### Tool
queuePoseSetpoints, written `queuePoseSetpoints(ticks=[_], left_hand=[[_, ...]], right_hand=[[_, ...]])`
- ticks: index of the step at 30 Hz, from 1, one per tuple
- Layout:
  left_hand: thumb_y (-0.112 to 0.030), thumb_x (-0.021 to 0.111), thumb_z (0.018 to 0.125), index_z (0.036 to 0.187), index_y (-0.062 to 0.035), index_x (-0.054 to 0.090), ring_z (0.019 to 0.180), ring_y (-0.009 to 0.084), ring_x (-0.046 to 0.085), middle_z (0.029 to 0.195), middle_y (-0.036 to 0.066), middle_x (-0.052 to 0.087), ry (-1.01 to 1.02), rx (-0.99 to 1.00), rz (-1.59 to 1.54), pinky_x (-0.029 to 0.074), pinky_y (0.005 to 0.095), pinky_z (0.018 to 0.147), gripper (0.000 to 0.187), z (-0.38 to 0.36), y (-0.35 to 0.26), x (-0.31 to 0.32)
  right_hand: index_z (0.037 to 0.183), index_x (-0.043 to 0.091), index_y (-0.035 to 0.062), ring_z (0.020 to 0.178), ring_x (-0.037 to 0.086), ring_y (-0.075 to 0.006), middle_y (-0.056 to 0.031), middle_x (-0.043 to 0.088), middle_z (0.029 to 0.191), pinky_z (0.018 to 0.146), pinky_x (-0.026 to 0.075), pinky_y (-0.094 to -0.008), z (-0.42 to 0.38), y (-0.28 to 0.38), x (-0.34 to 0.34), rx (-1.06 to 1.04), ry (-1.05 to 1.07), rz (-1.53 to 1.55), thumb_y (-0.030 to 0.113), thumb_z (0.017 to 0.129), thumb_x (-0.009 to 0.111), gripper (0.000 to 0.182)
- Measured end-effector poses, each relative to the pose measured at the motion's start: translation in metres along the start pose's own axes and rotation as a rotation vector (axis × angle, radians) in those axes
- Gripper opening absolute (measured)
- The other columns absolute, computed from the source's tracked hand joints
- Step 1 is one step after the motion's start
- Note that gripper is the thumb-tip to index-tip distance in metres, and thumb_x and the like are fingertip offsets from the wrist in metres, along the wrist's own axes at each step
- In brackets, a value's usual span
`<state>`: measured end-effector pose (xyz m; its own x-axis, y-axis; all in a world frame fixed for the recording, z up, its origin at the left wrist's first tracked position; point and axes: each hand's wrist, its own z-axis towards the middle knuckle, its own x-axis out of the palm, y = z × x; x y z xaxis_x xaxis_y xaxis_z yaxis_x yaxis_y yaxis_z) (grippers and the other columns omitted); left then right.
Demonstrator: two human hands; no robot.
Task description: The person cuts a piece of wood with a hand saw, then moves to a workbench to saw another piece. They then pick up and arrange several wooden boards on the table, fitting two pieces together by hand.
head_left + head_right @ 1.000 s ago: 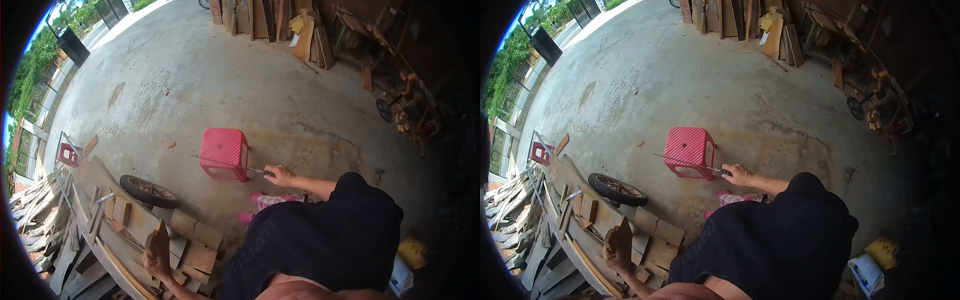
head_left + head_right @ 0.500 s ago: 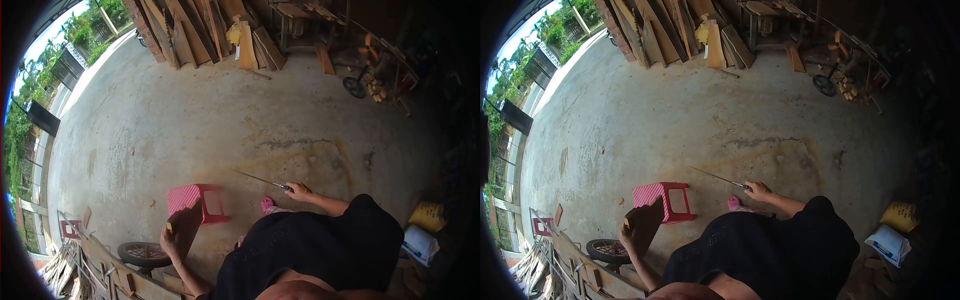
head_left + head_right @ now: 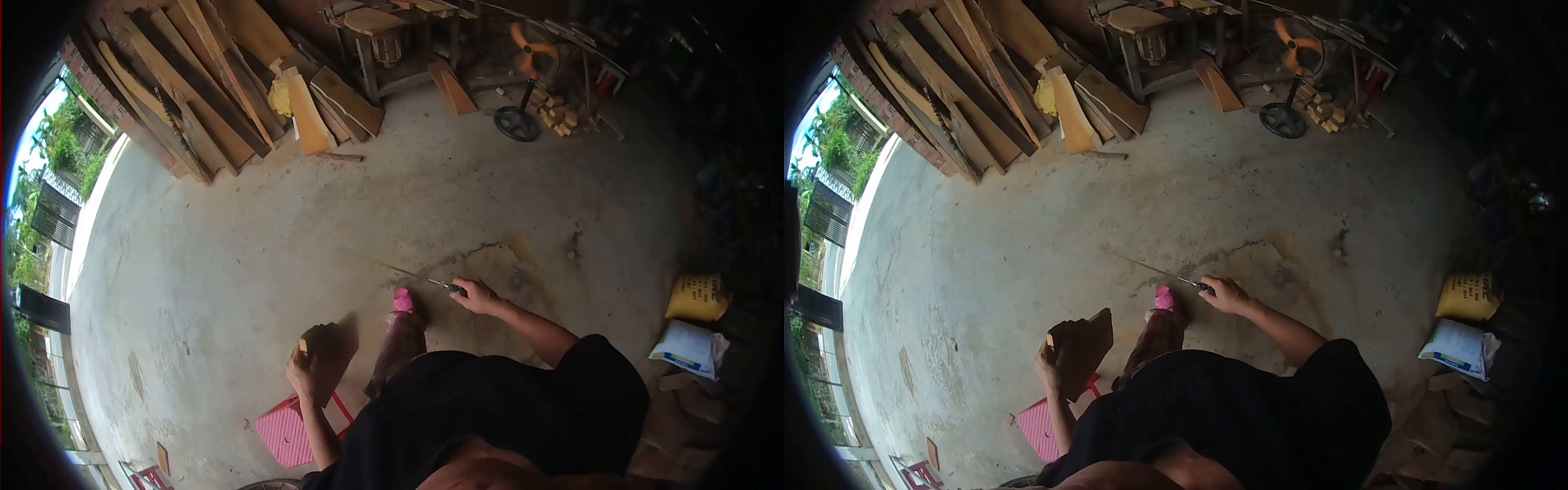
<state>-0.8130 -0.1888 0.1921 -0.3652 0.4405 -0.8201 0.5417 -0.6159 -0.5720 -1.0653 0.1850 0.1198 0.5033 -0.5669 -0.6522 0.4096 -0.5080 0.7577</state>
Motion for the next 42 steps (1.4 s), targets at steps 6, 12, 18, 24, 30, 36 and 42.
queuePoseSetpoints(ticks=[6, 12, 18, 24, 30, 36, 42], left_hand=[[-0.034, 0.061, 0.084, 0.086, -0.0022, 0.06, 0.079, 0.0399, 0.063, 0.083, 0.02, 0.064, 0.01, -0.069, 0.018, 0.047, 0.0468, 0.069, 0.032, 0.133, -0.09, 0.094], [-0.035, 0.062, 0.084, 0.088, -0.0042, 0.059, 0.079, 0.0401, 0.061, 0.083, 0.017, 0.064, 0.085, 0.034, 0.038, 0.047, 0.0489, 0.067, 0.031, 0.307, -0.193, 0.178], [-0.039, 0.062, 0.086, 0.093, -0.0025, 0.06, 0.078, 0.0377, 0.062, 0.081, 0.018, 0.064, 0.117, -0.138, -0.126, 0.047, 0.0443, 0.068, 0.037, 0.47, -0.323, 0.258], [-0.03, 0.064, 0.087, 0.101, 0.0013, 0.062, 0.065, 0.0277, 0.061, 0.079, 0.017, 0.065, -0.192, -0.156, -0.311, 0.047, 0.0387, 0.063, 0.035, 0.619, -0.431, 0.32], [-0.019, 0.066, 0.086, 0.087, -0.004, 0.062, 0.065, 0.0052, 0.051, 0.077, -0.003, 0.059, -0.234, -0.282, -0.98, 0.04, 0.022, 0.058, 0.016, 0.763, -0.512, 0.318], [-0.012, 0.065, 0.085, 0.098, -0.0005, 0.062, 0.067, 0.0062, 0.055, 0.08, -0.001, 0.062, -0.34, -0.16, -1.123, 0.044, 0.0211, 0.061, 0.017, 0.908, -0.579, 0.326], [-0.021, 0.065, 0.085, 0.099, -0.0029, 0.063, 0.068, 0.0139, 0.059, 0.073, 0.008, 0.062, -0.397, -0.244, -0.579, 0.047, 0.0281, 0.064, 0.022, 1.039, -0.649, 0.287]], right_hand=[[0.099, 0.053, 0.0021, 0.073, 0.062, -0.0399, -0.0202, 0.062, 0.076, 0.063, 0.047, -0.0451, 0.135, -0.049, -0.088, 0.071, 0.042, -0.098, 0.019, 0.086, 0.064, 0.024], [0.095, 0.055, 0.0019, 0.072, 0.064, -0.0373, -0.0183, 0.062, 0.074, 0.061, 0.048, -0.0418, 0.214, -0.113, -0.19, 0.068, -0.118, -0.088, 0.019, 0.086, 0.065, 0.022], [0.093, 0.055, 0.0005, 0.067, 0.063, -0.0333, -0.0175, 0.061, 0.073, 0.06, 0.048, -0.0377, 0.318, -0.22, -0.274, 0.2, -0.247, 0.015, 0.017, 0.085, 0.066, 0.022], [0.094, 0.055, 0.0016, 0.071, 0.062, -0.0376, -0.0182, 0.061, 0.075, 0.061, 0.047, -0.0393, 0.455, -0.27, -0.398, 0.105, -0.254, 0.0, 0.019, 0.086, 0.066, 0.022], [0.094, 0.055, 0.002, 0.069, 0.062, -0.0349, -0.0167, 0.06, 0.074, 0.061, 0.048, -0.0378, 0.636, -0.295, -0.473, -0.086, -0.281, 0.034, 0.017, 0.087, 0.066, 0.02], [0.091, 0.056, 0.0022, 0.063, 0.061, -0.0283, -0.014, 0.06, 0.071, 0.058, 0.047, -0.0342, 0.854, -0.304, -0.508, -0.189, -0.266, 0.078, 0.017, 0.088, 0.066, 0.018], [0.09, 0.056, 0.001, 0.059, 0.058, -0.0234, -0.0119, 0.057, 0.068, 0.057, 0.046, -0.0318, 1.024, -0.293, -0.574, -0.297, -0.224, 0.105, 0.016, 0.087, 0.067, 0.019]])
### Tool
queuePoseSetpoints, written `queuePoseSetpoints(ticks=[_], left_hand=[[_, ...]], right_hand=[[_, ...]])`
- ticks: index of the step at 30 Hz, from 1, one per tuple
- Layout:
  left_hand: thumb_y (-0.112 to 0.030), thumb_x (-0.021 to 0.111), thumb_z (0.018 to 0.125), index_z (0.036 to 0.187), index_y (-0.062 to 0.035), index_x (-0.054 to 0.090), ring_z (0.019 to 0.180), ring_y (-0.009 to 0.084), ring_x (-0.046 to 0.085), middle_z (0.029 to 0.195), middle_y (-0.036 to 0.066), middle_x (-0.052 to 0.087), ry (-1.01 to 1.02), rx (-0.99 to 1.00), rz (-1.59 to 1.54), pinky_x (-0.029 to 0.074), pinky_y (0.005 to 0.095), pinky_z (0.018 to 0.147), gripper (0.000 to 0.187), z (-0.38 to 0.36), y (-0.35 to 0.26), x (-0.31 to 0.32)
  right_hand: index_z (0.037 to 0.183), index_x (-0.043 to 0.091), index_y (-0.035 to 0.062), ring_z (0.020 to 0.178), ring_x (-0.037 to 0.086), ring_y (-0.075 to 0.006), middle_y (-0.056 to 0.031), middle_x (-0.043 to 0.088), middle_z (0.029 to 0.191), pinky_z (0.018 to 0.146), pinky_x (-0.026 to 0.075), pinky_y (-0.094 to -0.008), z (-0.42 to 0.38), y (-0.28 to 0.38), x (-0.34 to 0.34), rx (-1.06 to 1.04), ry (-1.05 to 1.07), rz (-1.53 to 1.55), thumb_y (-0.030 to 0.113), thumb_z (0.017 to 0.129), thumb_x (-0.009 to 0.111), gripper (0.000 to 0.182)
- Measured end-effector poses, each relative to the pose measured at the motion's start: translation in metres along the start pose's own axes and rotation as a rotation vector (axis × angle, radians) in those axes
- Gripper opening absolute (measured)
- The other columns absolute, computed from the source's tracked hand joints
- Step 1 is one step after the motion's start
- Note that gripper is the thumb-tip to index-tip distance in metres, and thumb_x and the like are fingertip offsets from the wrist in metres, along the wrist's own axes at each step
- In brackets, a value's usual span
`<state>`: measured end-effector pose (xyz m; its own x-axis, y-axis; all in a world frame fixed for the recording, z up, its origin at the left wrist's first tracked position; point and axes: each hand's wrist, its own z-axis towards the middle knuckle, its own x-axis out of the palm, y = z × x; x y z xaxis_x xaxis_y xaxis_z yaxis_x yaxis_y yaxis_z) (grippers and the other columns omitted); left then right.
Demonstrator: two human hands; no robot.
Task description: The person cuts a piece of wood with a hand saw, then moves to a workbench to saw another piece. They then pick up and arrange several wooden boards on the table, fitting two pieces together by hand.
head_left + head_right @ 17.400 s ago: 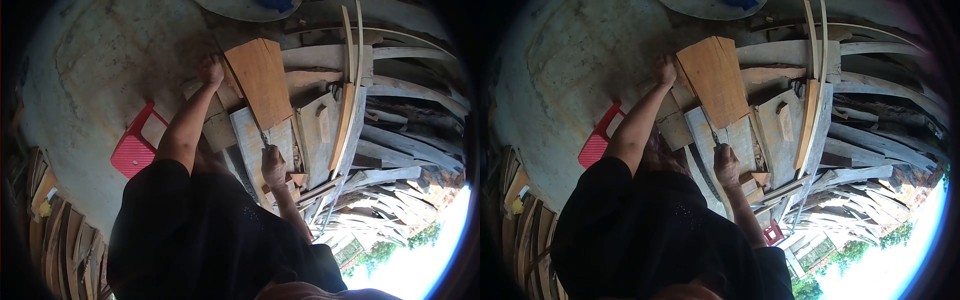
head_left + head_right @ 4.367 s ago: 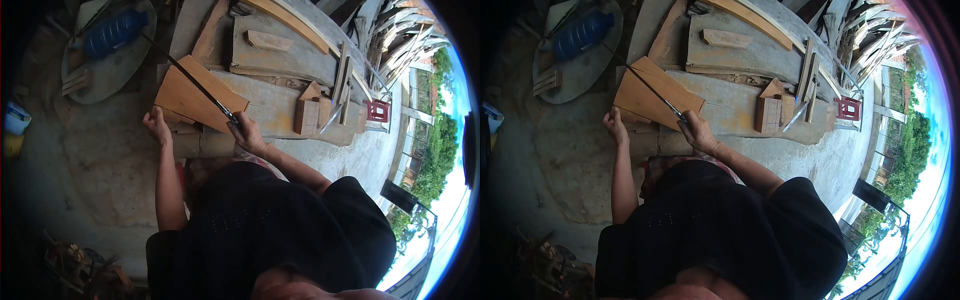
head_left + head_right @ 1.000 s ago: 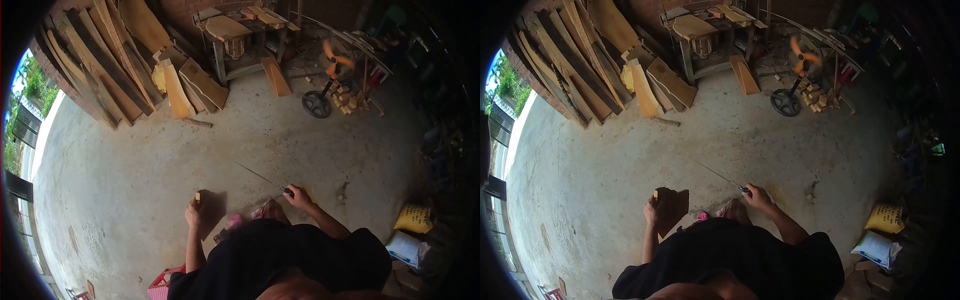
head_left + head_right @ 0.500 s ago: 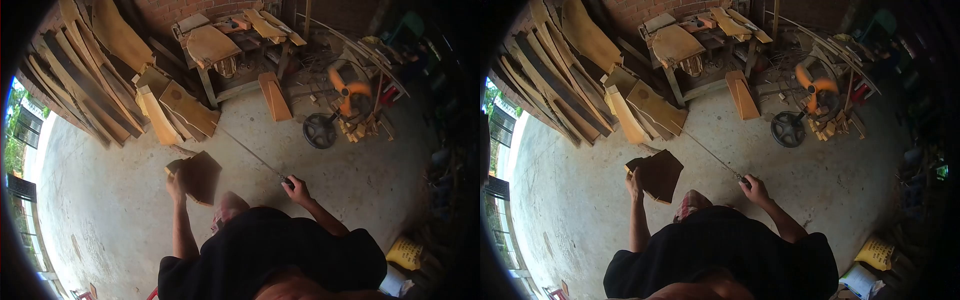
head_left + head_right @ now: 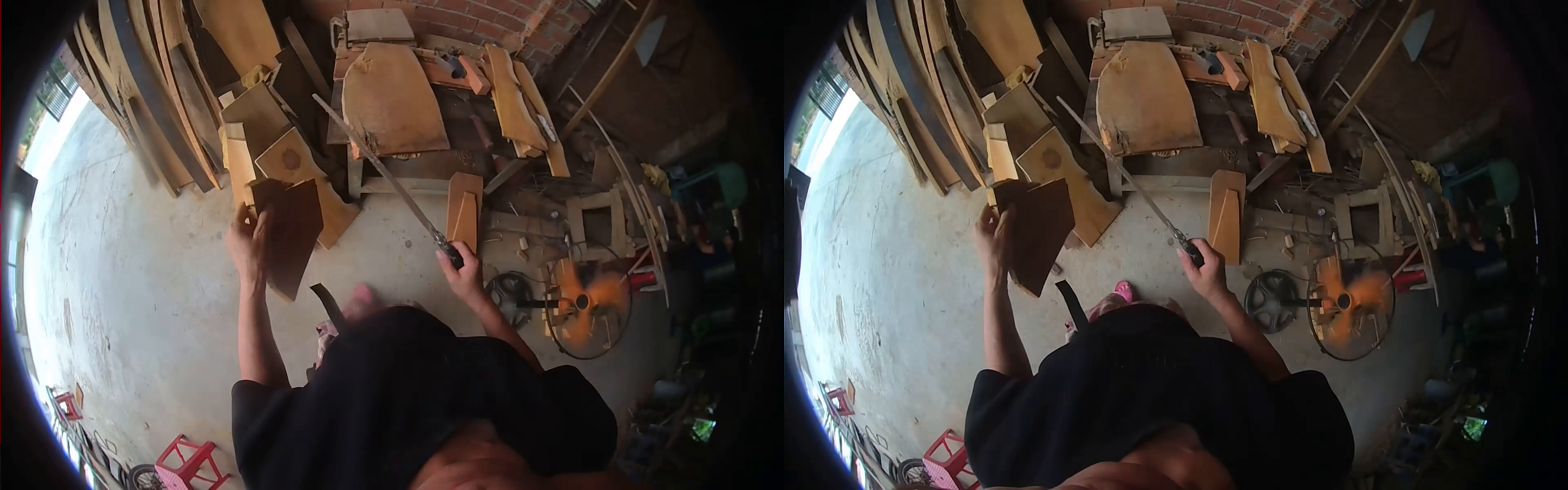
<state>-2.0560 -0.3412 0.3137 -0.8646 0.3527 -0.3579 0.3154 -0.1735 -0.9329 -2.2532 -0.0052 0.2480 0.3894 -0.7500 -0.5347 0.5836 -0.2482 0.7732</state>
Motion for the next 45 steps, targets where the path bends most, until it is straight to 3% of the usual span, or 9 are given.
queuePoseSetpoints(ticks=[5, 11, 24, 28, 32, 35, 42, 44, 45], left_hand=[[-0.031, 0.063, 0.085, 0.106, -0.0097, 0.063, 0.077, 0.0364, 0.062, 0.091, 0.015, 0.064, -0.146, 0.321, 0.455, 0.048, 0.041, 0.069, 0.03, 0.055, -0.103, 0.073], [-0.023, 0.057, 0.085, 0.121, -0.0152, 0.058, 0.084, 0.0307, 0.065, 0.111, 0.01, 0.062, -0.256, 0.355, 0.596, 0.051, 0.0408, 0.072, 0.036, 0.134, -0.105, 0.197], [-0.027, 0.066, 0.078, 0.122, -0.0174, 0.054, 0.084, 0.0234, 0.058, 0.104, 0.004, 0.058, -0.198, 0.309, 0.873, 0.048, 0.0379, 0.07, 0.047, 0.147, -0.033, 0.469], [-0.037, 0.07, 0.075, 0.132, -0.0144, 0.047, 0.101, 0.0261, 0.05, 0.117, 0.01, 0.05, -0.038, 0.272, 0.792, 0.044, 0.0382, 0.081, 0.065, 0.139, -0.014, 0.482], [-0.044, 0.075, 0.069, 0.134, -0.0171, 0.047, 0.116, 0.0308, 0.044, 0.129, 0.01, 0.045, -0.151, 0.21, 0.73, 0.034, 0.0454, 0.096, 0.076, 0.134, -0.01, 0.476], [-0.05, 0.072, 0.071, 0.137, -0.0164, 0.045, 0.128, 0.0335, 0.037, 0.139, 0.014, 0.04, -0.18, 0.163, 0.801, 0.027, 0.0471, 0.102, 0.079, 0.141, -0.005, 0.475], [-0.05, 0.066, 0.079, 0.136, -0.0099, 0.045, 0.129, 0.0348, 0.037, 0.14, 0.015, 0.041, -0.249, 0.208, 0.666, 0.027, 0.048, 0.104, 0.073, 0.167, 0.017, 0.466], [-0.047, 0.06, 0.085, 0.137, -0.0089, 0.044, 0.131, 0.0342, 0.035, 0.141, 0.015, 0.039, -0.237, 0.102, 0.585, 0.024, 0.0478, 0.105, 0.066, 0.169, 0.021, 0.462], [-0.047, 0.057, 0.087, 0.138, -0.0093, 0.043, 0.132, 0.0338, 0.033, 0.143, 0.015, 0.037, -0.421, -0.057, 0.72, 0.022, 0.0481, 0.106, 0.065, 0.17, 0.02, 0.466]], right_hand=[[0.09, 0.055, 0.0025, 0.055, 0.053, -0.0101, -0.0024, 0.056, 0.064, 0.051, 0.043, -0.0259, 0.121, -0.045, -0.018, 0.022, -0.027, 0.125, 0.016, 0.09, 0.065, 0.016], [0.093, 0.054, 0.0041, 0.053, 0.053, -0.0055, 0.0007, 0.056, 0.066, 0.048, 0.043, -0.0215, 0.263, -0.119, -0.022, 0.054, 0.102, 0.337, 0.018, 0.093, 0.062, 0.016], [0.098, 0.056, 0.0047, 0.049, 0.056, -0.0093, -0.0013, 0.058, 0.063, 0.048, 0.045, -0.0255, 0.413, -0.23, -0.051, 0.057, 0.484, 0.32, 0.023, 0.093, 0.061, 0.02], [0.103, 0.056, 0.0052, 0.051, 0.054, -0.0068, 0.0002, 0.057, 0.064, 0.048, 0.045, -0.0235, 0.416, -0.246, -0.041, -0.017, 0.555, 0.216, 0.023, 0.093, 0.061, 0.021], [0.101, 0.057, 0.0056, 0.051, 0.054, -0.008, 0.0003, 0.057, 0.063, 0.048, 0.045, -0.0256, 0.407, -0.259, -0.035, -0.148, 0.532, 0.138, 0.024, 0.093, 0.061, 0.02], [0.103, 0.057, 0.0034, 0.073, 0.065, -0.0315, -0.0145, 0.065, 0.081, 0.065, 0.05, -0.0371, 0.403, -0.269, -0.028, -0.065, 0.606, 0.112, 0.022, 0.09, 0.063, 0.023], [0.1, 0.055, 0.0029, 0.067, 0.062, -0.0335, -0.0161, 0.062, 0.077, 0.061, 0.047, -0.0409, 0.431, -0.257, -0.003, -0.13, 0.698, 0.134, 0.022, 0.091, 0.062, 0.022], [0.1, 0.054, 0.0035, 0.067, 0.062, -0.0341, -0.016, 0.062, 0.077, 0.06, 0.047, -0.0413, 0.436, -0.262, 0.003, -0.142, 0.737, 0.119, 0.022, 0.092, 0.06, 0.022], [0.1, 0.054, 0.0035, 0.067, 0.062, -0.0341, -0.016, 0.062, 0.077, 0.06, 0.047, -0.0413, 0.438, -0.26, 0.005, -0.143, 0.752, 0.129, 0.022, 0.092, 0.06, 0.022]])
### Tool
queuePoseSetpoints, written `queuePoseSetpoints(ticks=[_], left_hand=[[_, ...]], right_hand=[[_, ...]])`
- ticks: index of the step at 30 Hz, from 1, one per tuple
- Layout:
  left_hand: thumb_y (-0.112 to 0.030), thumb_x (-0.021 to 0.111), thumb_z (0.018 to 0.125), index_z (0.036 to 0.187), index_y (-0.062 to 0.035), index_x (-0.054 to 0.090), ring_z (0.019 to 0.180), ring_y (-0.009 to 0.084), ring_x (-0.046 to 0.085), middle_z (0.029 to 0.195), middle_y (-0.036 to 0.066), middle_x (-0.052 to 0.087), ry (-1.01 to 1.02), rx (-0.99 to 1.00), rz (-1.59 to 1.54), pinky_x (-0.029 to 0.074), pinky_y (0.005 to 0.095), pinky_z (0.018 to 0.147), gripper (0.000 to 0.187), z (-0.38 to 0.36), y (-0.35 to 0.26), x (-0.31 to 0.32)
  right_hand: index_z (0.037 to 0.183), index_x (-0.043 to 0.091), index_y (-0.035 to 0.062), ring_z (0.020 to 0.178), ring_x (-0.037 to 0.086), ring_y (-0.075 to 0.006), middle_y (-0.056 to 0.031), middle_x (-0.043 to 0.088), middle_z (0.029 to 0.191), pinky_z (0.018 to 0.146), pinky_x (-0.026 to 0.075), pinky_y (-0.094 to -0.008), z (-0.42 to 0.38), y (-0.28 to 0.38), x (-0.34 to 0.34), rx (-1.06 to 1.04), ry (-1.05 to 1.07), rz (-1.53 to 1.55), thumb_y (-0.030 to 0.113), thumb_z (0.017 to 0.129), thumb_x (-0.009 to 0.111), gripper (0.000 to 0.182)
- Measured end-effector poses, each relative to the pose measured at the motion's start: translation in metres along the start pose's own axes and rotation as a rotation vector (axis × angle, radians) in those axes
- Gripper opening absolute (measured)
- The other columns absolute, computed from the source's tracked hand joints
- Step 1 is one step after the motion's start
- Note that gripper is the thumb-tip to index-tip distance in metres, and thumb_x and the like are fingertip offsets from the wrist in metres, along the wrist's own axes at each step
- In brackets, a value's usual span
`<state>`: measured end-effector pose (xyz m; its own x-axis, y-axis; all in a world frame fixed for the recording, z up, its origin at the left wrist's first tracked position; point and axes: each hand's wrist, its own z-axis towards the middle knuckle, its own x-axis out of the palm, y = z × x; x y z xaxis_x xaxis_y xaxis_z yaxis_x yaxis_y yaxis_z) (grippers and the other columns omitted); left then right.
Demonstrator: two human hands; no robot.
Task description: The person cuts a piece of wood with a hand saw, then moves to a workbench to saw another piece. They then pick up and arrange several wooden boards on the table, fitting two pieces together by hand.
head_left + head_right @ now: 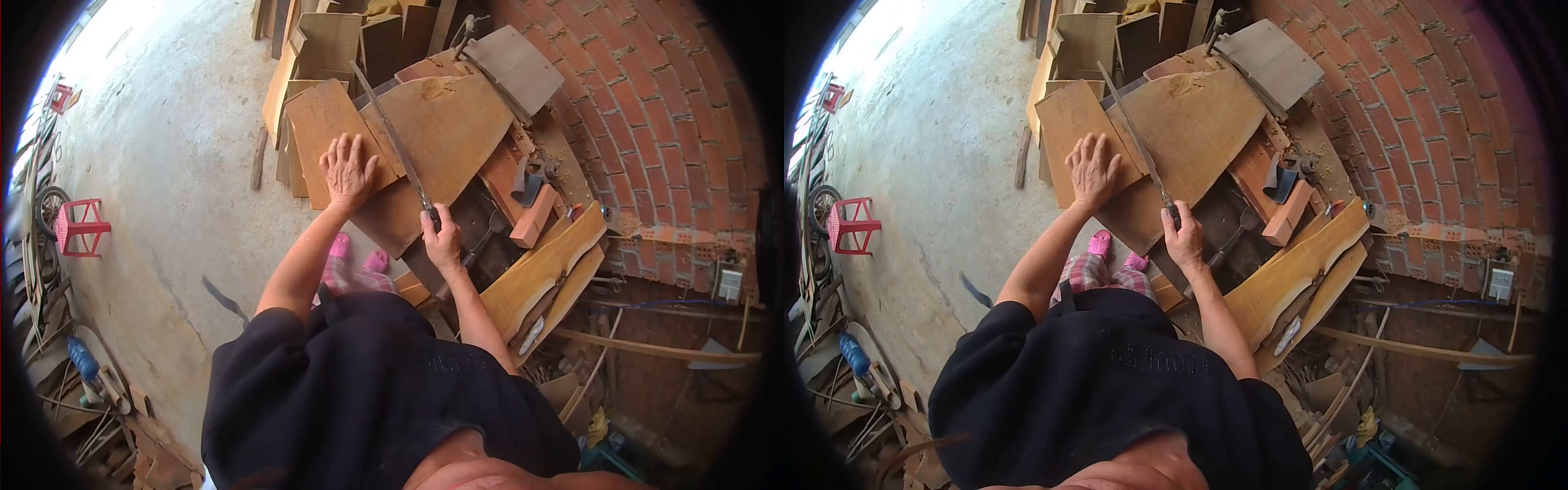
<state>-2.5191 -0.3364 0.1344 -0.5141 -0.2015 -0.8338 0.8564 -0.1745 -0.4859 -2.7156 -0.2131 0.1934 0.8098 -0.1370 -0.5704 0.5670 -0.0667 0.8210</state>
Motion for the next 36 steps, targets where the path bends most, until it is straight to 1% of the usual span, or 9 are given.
queuePoseSetpoints(ticks=[1, 2, 8, 15, 18, 21, 29, 34, 36], left_hand=[[-0.047, 0.053, 0.089, 0.139, -0.0096, 0.042, 0.134, 0.0334, 0.03, 0.144, 0.016, 0.035, -0.126, -0.177, 0.164, 0.02, 0.0484, 0.107, 0.063, 0.001, -0.004, 0.003], [-0.049, 0.047, 0.091, 0.143, -0.0115, 0.038, 0.138, 0.0328, 0.023, 0.148, 0.016, 0.03, -0.109, -0.28, 0.232, 0.017, 0.0504, 0.109, 0.064, 0.003, -0.008, 0.008], [-0.051, 0.042, 0.092, 0.146, -0.0126, 0.032, 0.143, 0.0349, 0.013, 0.153, 0.018, 0.021, -0.101, -0.43, 0.22, 0.01, 0.0532, 0.111, 0.066, 0.017, -0.012, 0.013], [-0.055, 0.044, 0.091, 0.146, -0.0115, 0.032, 0.143, 0.0373, 0.012, 0.153, 0.019, 0.02, -0.086, -0.405, 0.206, 0.009, 0.0562, 0.11, 0.071, 0.011, -0.012, 0.009], [-0.065, 0.047, 0.085, 0.145, -0.0129, 0.034, 0.141, 0.0436, 0.012, 0.152, 0.023, 0.021, -0.014, -0.234, 0.255, 0.01, 0.0578, 0.109, 0.081, -0.021, -0.036, 0.0], [-0.068, 0.047, 0.084, 0.145, -0.0144, 0.035, 0.14, 0.0449, 0.013, 0.151, 0.022, 0.022, 0.028, -0.139, 0.297, 0.012, 0.0579, 0.108, 0.082, -0.025, -0.038, -0.005], [-0.067, 0.048, 0.084, 0.144, -0.0174, 0.038, 0.14, 0.042, 0.017, 0.15, 0.02, 0.027, 0.002, -0.113, 0.309, 0.015, 0.0574, 0.108, 0.079, -0.002, -0.025, -0.005], [-0.056, 0.047, 0.089, 0.143, -0.0196, 0.04, 0.138, 0.0347, 0.024, 0.149, 0.015, 0.031, 0.011, -0.18, 0.262, 0.016, 0.0531, 0.108, 0.065, 0.014, -0.01, -0.002], [-0.049, 0.043, 0.092, 0.142, -0.0229, 0.041, 0.136, 0.0322, 0.027, 0.148, 0.012, 0.031, 0.065, -0.384, 0.037, 0.017, 0.0513, 0.108, 0.057, 0.029, -0.002, 0.002]], right_hand=[[0.101, 0.053, 0.0037, 0.068, 0.062, -0.0358, -0.0167, 0.061, 0.076, 0.06, 0.047, -0.0421, 0.003, 0.001, -0.001, -0.041, 0.004, -0.013, 0.022, 0.092, 0.06, 0.021], [0.102, 0.052, 0.0039, 0.069, 0.062, -0.0374, -0.0173, 0.061, 0.076, 0.06, 0.047, -0.0428, 0.007, 0.002, -0.004, -0.081, 0.008, -0.029, 0.021, 0.093, 0.059, 0.021], [0.102, 0.05, 0.0042, 0.071, 0.06, -0.0416, -0.02, 0.06, 0.076, 0.059, 0.045, -0.0453, 0.022, 0.002, -0.009, -0.097, 0.093, -0.027, 0.019, 0.093, 0.057, 0.019], [0.099, 0.048, 0.0044, 0.07, 0.059, -0.0424, -0.0194, 0.059, 0.073, 0.058, 0.044, -0.0473, 0.038, 0.008, -0.005, -0.199, 0.116, -0.062, 0.018, 0.094, 0.055, 0.016], [0.099, 0.047, 0.0046, 0.07, 0.059, -0.0429, -0.0199, 0.059, 0.074, 0.058, 0.045, -0.0475, 0.034, 0.008, -0.01, -0.209, 0.112, -0.055, 0.018, 0.094, 0.055, 0.016], [0.099, 0.047, 0.005, 0.071, 0.059, -0.0433, -0.0205, 0.059, 0.075, 0.059, 0.045, -0.048, 0.035, 0.004, -0.011, -0.228, 0.117, -0.074, 0.018, 0.094, 0.055, 0.016], [0.097, 0.046, 0.0061, 0.072, 0.06, -0.0441, -0.0214, 0.06, 0.076, 0.059, 0.044, -0.0502, 0.057, 0.012, -0.005, -0.177, 0.15, -0.108, 0.021, 0.095, 0.053, 0.016], [0.096, 0.044, 0.0064, 0.072, 0.06, -0.0445, -0.021, 0.06, 0.075, 0.059, 0.045, -0.0515, 0.053, 0.024, 0.002, -0.202, 0.144, -0.194, 0.024, 0.096, 0.05, 0.019], [0.097, 0.042, 0.0062, 0.075, 0.06, -0.0445, -0.0212, 0.06, 0.079, 0.061, 0.046, -0.0522, 0.044, 0.021, 0.003, -0.145, 0.175, -0.262, 0.024, 0.096, 0.049, 0.019]])
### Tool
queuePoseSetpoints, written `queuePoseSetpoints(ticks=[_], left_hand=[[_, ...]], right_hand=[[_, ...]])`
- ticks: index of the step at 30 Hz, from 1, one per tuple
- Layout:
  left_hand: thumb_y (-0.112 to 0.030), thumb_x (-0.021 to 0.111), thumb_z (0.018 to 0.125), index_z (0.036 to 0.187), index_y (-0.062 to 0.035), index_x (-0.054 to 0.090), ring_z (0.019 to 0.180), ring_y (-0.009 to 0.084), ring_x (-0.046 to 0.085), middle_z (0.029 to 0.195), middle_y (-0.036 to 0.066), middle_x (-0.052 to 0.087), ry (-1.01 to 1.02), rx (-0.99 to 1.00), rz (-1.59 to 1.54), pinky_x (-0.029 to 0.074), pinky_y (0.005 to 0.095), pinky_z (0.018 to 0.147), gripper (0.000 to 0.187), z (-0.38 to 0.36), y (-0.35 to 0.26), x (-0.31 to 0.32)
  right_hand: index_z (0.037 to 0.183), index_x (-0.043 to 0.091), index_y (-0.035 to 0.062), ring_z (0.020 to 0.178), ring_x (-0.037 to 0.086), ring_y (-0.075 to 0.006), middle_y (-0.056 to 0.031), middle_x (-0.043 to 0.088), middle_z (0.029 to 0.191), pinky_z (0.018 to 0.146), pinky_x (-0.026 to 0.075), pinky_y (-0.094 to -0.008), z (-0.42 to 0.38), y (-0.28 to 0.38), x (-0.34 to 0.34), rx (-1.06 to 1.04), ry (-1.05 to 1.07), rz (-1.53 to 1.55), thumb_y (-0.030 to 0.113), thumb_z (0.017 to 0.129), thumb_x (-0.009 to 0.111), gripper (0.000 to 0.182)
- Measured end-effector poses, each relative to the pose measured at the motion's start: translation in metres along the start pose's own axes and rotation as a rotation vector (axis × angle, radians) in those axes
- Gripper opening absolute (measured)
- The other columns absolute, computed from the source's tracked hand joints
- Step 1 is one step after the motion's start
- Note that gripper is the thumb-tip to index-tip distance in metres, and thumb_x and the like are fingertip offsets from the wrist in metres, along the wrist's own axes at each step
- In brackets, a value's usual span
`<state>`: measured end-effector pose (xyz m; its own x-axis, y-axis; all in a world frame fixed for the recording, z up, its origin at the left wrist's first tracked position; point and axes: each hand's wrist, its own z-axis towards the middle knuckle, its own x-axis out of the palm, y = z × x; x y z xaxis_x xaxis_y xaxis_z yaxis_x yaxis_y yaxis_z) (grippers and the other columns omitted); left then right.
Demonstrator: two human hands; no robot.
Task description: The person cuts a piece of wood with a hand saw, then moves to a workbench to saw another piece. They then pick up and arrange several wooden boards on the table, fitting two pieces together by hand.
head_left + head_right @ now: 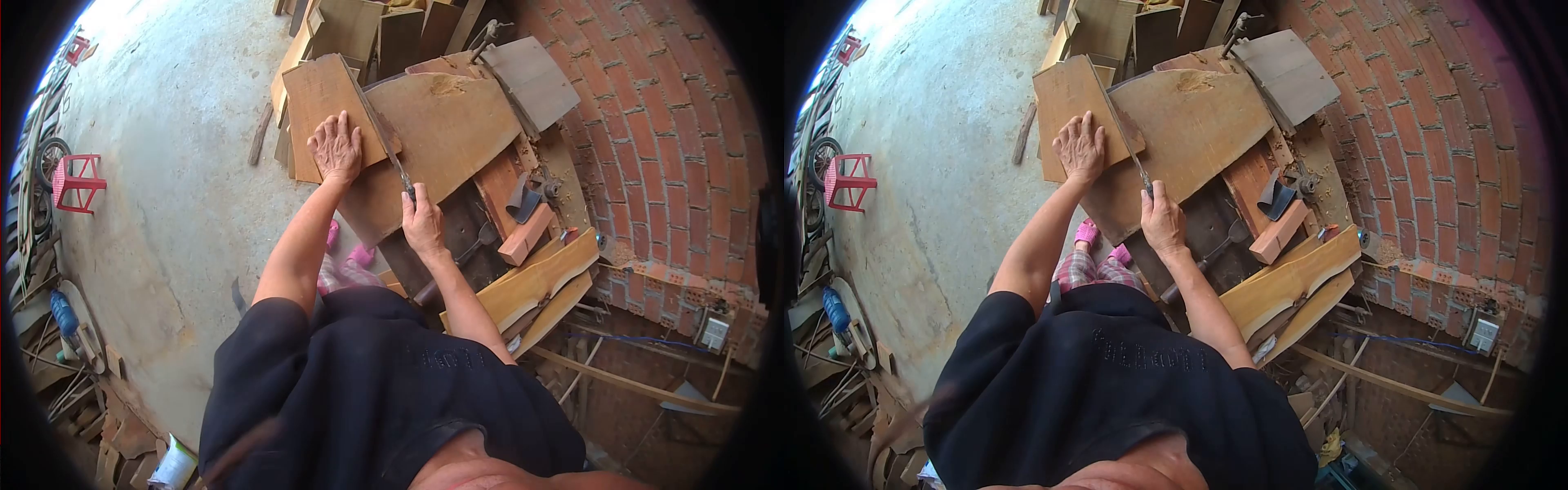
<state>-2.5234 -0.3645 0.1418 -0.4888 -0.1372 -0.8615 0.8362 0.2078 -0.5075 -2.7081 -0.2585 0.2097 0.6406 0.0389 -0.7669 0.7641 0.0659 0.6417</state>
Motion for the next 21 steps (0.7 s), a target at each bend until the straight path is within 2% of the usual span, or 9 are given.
queuePoseSetpoints(ticks=[1, 3, 4, 9, 14, 17, 19, 21], left_hand=[[-0.049, 0.043, 0.092, 0.142, -0.0229, 0.041, 0.136, 0.0322, 0.027, 0.148, 0.012, 0.031, 0.001, 0.001, -0.005, 0.017, 0.0513, 0.108, 0.057, 0.003, -0.001, 0.005], [-0.047, 0.039, 0.093, 0.144, -0.0256, 0.038, 0.139, 0.0333, 0.022, 0.151, 0.012, 0.028, -0.217, -0.052, 0.208, 0.014, 0.0532, 0.109, 0.055, 0.006, -0.008, 0.016], [-0.047, 0.039, 0.093, 0.144, -0.0256, 0.038, 0.139, 0.0333, 0.022, 0.151, 0.012, 0.028, -0.213, -0.051, 0.202, 0.014, 0.0532, 0.109, 0.055, 0.007, -0.009, 0.02], [-0.046, 0.037, 0.094, 0.147, -0.0266, 0.032, 0.144, 0.0346, 0.011, 0.156, 0.012, 0.018, -0.175, -0.051, 0.242, 0.007, 0.0579, 0.111, 0.057, 0.006, -0.01, 0.022], [-0.044, 0.037, 0.094, 0.146, -0.0271, 0.034, 0.144, 0.034, 0.014, 0.155, 0.012, 0.021, -0.182, -0.052, 0.252, 0.009, 0.058, 0.11, 0.055, 0.002, -0.012, 0.02], [-0.044, 0.038, 0.094, 0.146, -0.0274, 0.035, 0.143, 0.0338, 0.014, 0.155, 0.012, 0.022, -0.219, -0.067, 0.202, 0.01, 0.058, 0.11, 0.054, 0.008, -0.013, 0.021], [-0.044, 0.039, 0.094, 0.145, -0.0269, 0.036, 0.144, 0.0348, 0.011, 0.155, 0.013, 0.02, -0.178, -0.082, 0.214, 0.008, 0.0581, 0.11, 0.054, 0.007, -0.013, 0.021], [-0.044, 0.039, 0.094, 0.145, -0.0273, 0.036, 0.144, 0.0344, 0.012, 0.155, 0.013, 0.02, -0.153, -0.084, 0.226, 0.009, 0.0578, 0.11, 0.054, 0.006, -0.016, 0.017]], right_hand=[[0.097, 0.042, 0.0062, 0.075, 0.06, -0.0445, -0.0212, 0.06, 0.079, 0.061, 0.046, -0.0522, -0.006, -0.002, 0.001, 0.001, -0.001, -0.005, 0.024, 0.096, 0.049, 0.019], [0.099, 0.04, 0.0059, 0.078, 0.059, -0.045, -0.022, 0.06, 0.084, 0.063, 0.047, -0.0529, -0.021, -0.006, 0.001, -0.014, -0.012, -0.071, 0.023, 0.096, 0.05, 0.019], [0.099, 0.04, 0.0054, 0.08, 0.059, -0.0453, -0.0233, 0.059, 0.088, 0.064, 0.047, -0.0532, -0.028, -0.009, 0.0, 0.029, 0.022, -0.09, 0.023, 0.095, 0.05, 0.021], [0.099, 0.039, 0.0048, 0.078, 0.06, -0.0451, -0.0244, 0.059, 0.086, 0.064, 0.048, -0.0531, -0.02, -0.006, 0.01, 0.083, 0.073, -0.15, 0.022, 0.096, 0.05, 0.021], [0.097, 0.039, 0.0042, 0.072, 0.059, -0.0453, -0.0237, 0.06, 0.078, 0.06, 0.046, -0.0532, 0.027, 0.002, 0.025, 0.093, 0.101, -0.127, 0.02, 0.096, 0.05, 0.019], [0.097, 0.04, 0.0036, 0.073, 0.059, -0.0455, -0.0233, 0.06, 0.081, 0.06, 0.047, -0.0534, -0.004, -0.007, 0.011, 0.077, 0.114, -0.102, 0.021, 0.095, 0.051, 0.02], [0.1, 0.042, 0.0035, 0.074, 0.06, -0.0447, -0.0247, 0.06, 0.084, 0.06, 0.048, -0.0517, -0.046, -0.026, 0.007, 0.036, 0.036, -0.134, 0.022, 0.094, 0.053, 0.022], [0.099, 0.041, 0.005, 0.074, 0.058, -0.0478, -0.0263, 0.059, 0.081, 0.059, 0.045, -0.0545, -0.047, -0.024, 0.008, 0.051, 0.023, -0.1, 0.022, 0.096, 0.051, 0.02]])
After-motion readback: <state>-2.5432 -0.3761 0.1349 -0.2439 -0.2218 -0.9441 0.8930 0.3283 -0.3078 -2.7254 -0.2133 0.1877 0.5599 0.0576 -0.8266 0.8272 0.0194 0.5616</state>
